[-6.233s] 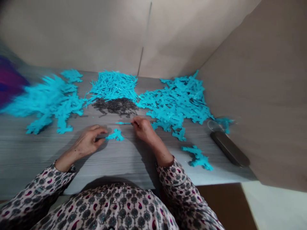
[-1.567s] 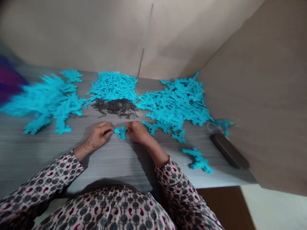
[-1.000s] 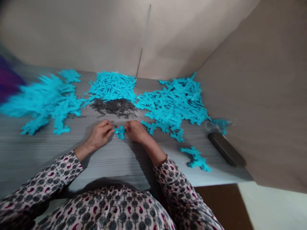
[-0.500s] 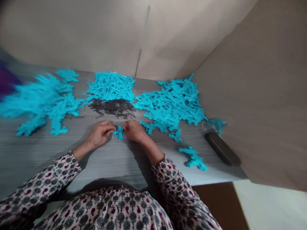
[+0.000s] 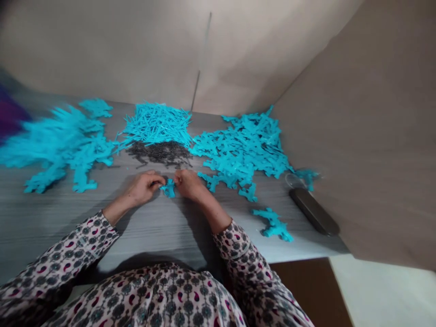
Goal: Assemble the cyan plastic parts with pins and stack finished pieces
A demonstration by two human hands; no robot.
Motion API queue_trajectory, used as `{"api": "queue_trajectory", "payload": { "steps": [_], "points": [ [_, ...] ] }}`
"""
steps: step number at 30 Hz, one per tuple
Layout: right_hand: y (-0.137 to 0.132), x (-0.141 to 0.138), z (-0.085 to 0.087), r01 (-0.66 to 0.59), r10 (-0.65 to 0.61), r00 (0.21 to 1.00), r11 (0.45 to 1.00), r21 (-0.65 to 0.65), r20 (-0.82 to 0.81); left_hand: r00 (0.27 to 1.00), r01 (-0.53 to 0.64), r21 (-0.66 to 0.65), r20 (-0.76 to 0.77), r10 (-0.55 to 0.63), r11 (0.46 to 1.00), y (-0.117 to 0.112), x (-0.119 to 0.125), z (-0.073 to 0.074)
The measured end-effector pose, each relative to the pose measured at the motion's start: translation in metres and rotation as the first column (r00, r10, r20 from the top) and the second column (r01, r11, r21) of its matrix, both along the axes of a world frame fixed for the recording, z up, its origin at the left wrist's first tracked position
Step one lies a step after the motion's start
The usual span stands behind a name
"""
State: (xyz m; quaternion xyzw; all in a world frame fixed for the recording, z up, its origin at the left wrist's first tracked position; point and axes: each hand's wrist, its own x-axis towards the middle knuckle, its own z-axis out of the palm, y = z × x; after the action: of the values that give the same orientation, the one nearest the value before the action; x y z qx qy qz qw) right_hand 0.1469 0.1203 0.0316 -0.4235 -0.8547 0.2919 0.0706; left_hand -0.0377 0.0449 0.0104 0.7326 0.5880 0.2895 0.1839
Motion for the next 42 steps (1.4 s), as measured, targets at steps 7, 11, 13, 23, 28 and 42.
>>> {"api": "queue_trajectory", "payload": {
  "steps": [7,11,13,23,28,42],
  "points": [
    [-0.022,0.005,-0.008,-0.009,0.022,0.998,0.975,0.223,-0.057,0.997,-0.075,-0.107,-0.015,0.074,0.991,0.008,0.001,0.002],
    [-0.036,0.008,-0.01,-0.06,0.049,0.998,0.945,0.322,0.043,0.998,-0.069,-0.148,-0.014,0.068,0.987,0.012,-0.001,0.0],
    [-0.041,0.01,-0.011,-0.094,0.065,0.994,0.921,0.378,0.088,0.999,-0.048,-0.161,0.004,0.05,0.986,0.014,-0.002,0.001],
    [-0.045,0.018,-0.018,-0.074,0.117,0.99,0.895,0.44,-0.072,0.998,-0.053,-0.206,0.011,0.056,0.977,0.016,-0.003,0.001],
    [-0.053,0.015,-0.018,-0.111,0.16,0.986,0.854,0.509,-0.052,0.999,-0.029,-0.219,0.028,0.036,0.975,0.016,-0.005,-0.002],
    [-0.054,-0.004,-0.009,-0.237,0.177,0.97,0.847,0.476,0.168,0.998,-0.063,-0.228,0.006,0.066,0.972,0.016,-0.004,0.007]
  ]
}}
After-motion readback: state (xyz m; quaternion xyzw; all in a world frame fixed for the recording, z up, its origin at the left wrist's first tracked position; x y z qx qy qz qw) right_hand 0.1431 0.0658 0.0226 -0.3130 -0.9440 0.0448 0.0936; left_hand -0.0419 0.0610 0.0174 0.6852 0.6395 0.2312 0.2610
